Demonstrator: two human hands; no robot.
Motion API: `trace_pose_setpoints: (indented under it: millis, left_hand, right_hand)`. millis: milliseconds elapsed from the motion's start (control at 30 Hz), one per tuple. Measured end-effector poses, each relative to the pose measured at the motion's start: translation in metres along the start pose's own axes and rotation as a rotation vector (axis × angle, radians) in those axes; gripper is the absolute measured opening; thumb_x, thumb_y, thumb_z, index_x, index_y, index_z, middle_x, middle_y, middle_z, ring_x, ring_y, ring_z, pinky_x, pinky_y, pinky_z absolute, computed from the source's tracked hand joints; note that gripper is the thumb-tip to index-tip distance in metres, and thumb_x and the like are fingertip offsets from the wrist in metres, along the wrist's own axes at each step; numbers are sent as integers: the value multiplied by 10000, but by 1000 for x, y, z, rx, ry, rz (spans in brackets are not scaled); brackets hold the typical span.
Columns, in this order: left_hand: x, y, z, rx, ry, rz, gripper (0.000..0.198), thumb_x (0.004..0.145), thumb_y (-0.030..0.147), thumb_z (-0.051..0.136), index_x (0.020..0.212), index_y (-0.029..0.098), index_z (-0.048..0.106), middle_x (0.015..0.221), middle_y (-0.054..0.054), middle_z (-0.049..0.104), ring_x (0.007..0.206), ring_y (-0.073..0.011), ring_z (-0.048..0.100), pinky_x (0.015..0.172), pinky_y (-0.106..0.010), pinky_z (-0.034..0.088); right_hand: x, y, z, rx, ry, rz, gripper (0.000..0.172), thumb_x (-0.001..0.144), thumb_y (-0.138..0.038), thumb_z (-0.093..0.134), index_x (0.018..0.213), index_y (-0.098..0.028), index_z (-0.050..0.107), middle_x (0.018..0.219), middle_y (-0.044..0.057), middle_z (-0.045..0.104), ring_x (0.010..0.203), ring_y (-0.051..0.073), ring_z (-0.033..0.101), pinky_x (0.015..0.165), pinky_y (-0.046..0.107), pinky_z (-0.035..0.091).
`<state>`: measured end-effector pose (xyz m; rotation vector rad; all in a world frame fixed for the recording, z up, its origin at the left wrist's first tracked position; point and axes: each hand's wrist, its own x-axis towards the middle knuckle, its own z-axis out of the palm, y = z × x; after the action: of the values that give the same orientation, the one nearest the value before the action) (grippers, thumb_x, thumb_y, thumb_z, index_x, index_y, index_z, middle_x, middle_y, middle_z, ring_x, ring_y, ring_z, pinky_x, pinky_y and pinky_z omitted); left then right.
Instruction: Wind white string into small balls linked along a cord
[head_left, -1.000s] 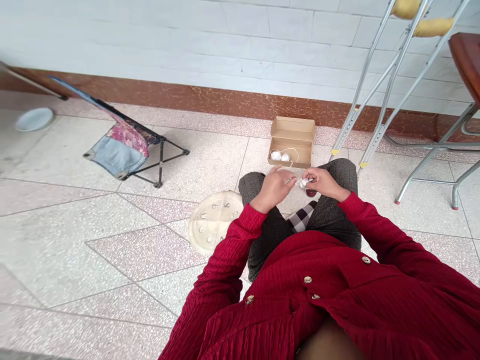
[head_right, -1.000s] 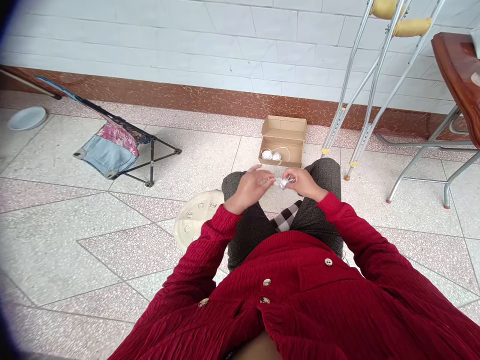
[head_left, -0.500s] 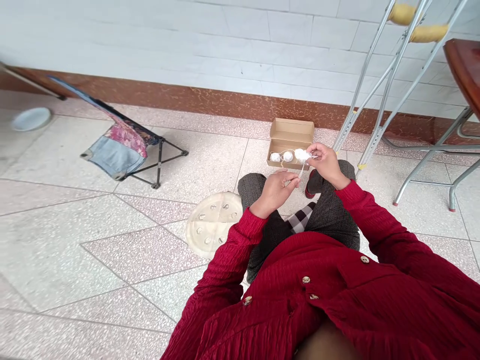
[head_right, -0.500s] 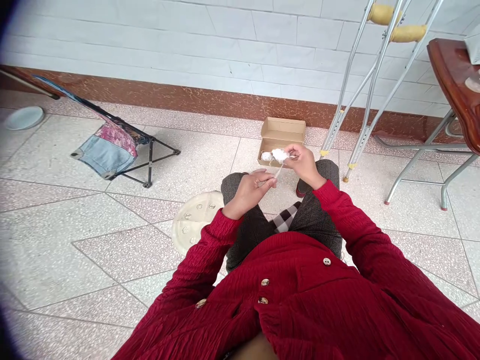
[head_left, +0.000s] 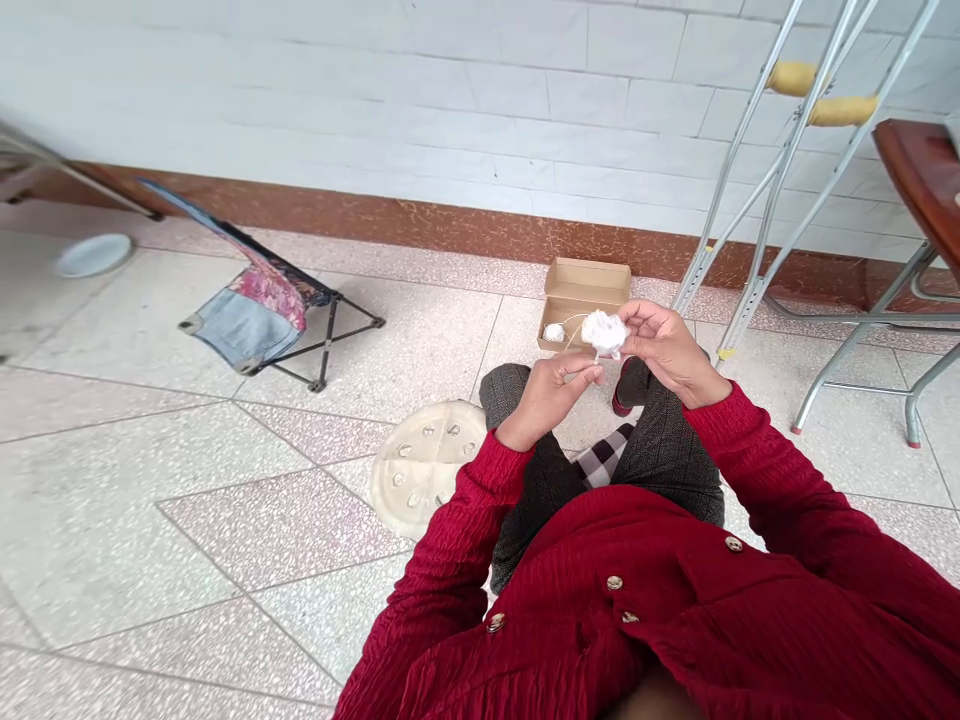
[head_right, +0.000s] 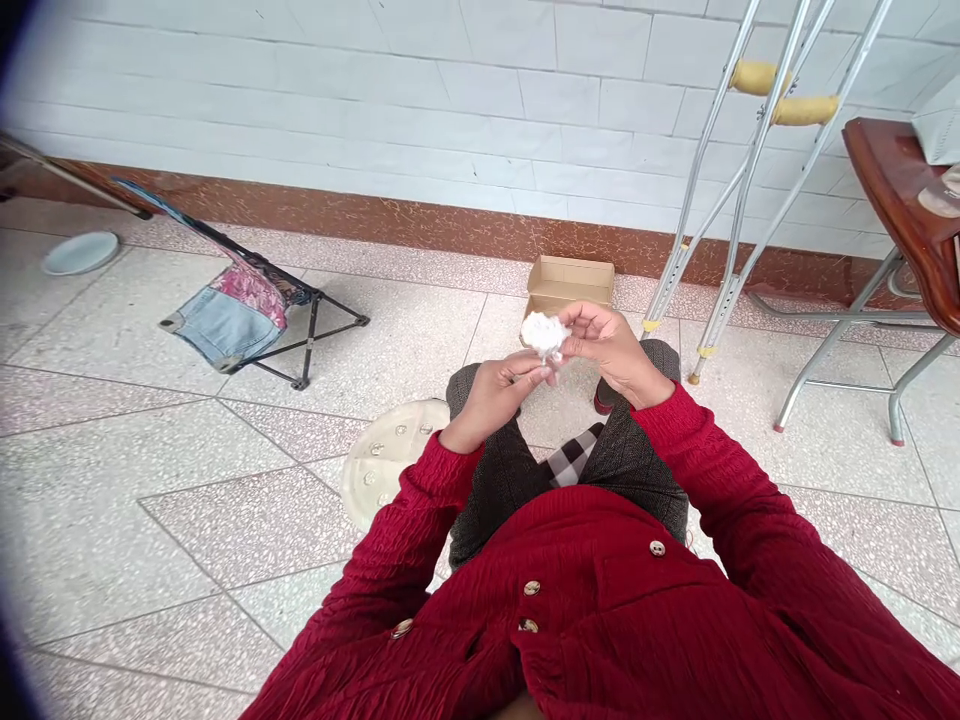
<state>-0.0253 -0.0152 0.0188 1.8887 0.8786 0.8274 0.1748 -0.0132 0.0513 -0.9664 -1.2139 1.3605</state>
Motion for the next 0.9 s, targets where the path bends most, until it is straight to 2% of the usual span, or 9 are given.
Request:
trace_pose_setpoints:
  millis: [100,167,233,367,433,567,700,833,900]
  left_hand:
    - [-4,1,2,61,-26,12,364,986,401,533,746,191,707,808,-23,728,843,-174,662,1004,-370,495]
    - [-6,-2,0,121,-13,30,359,990,377,524,733,194,693,747,2,710,768,-152,640,1085,-394,453]
    - [-6,-7,-4,188,9,45,355,991,351,519,718,193,680,703,21,690,693,-131,608,1132,-408,417]
    - [-6,-13,-8,285,13,73,317,984,333,536,747,193,693,713,27,694,661,-119,586,1165,-428,379]
    - [-5,-14,-7,260,7,73,305,981,342,543,770,197,710,747,19,715,695,-128,607,1159,-422,384]
    - [0,-15,-3,151,63,1,348,989,362,510,763,191,712,817,-20,731,796,-167,647,941,-342,508]
    - [1,-10,-1,124,12,-27,372,987,361,518,702,176,670,753,-18,683,755,-157,632,771,-278,492]
    - [1,1,-1,157,-2,32,352,990,332,514,705,185,659,762,-15,686,811,-169,643,870,-310,496]
    - [4,3,-4,210,15,70,340,993,330,512,723,194,669,778,-15,707,865,-184,651,992,-359,474]
  right_hand:
    - [12,17,-8,-259,120,-73,252,709,-272,798,892,-214,635,857,21,667,743,168,613,637,285,510]
    - [12,32,-13,-462,71,-61,171,696,-194,751,841,-199,660,827,18,661,723,158,595,622,269,480]
    - [6,44,-15,-540,-56,19,140,679,-157,726,803,-189,670,774,4,646,680,140,580,597,251,462]
    - [-11,48,-15,-248,-398,334,229,682,-242,783,858,-181,651,685,-27,640,581,124,598,535,241,503]
    - [-15,42,-15,-83,-476,399,306,669,-283,836,887,-171,654,716,-16,669,591,122,621,546,242,533]
    - [-11,23,-13,118,-317,263,372,650,-322,896,893,-173,658,796,5,686,650,118,631,571,231,540]
    - [10,5,-12,143,-69,81,400,652,-348,889,932,-213,637,878,4,677,712,135,619,611,262,546]
    - [36,9,-20,-138,130,-94,287,687,-273,825,888,-214,629,876,16,657,742,154,599,634,281,516]
    - [41,20,-25,-356,150,-125,212,687,-214,784,840,-204,638,851,21,651,740,159,582,628,279,489]
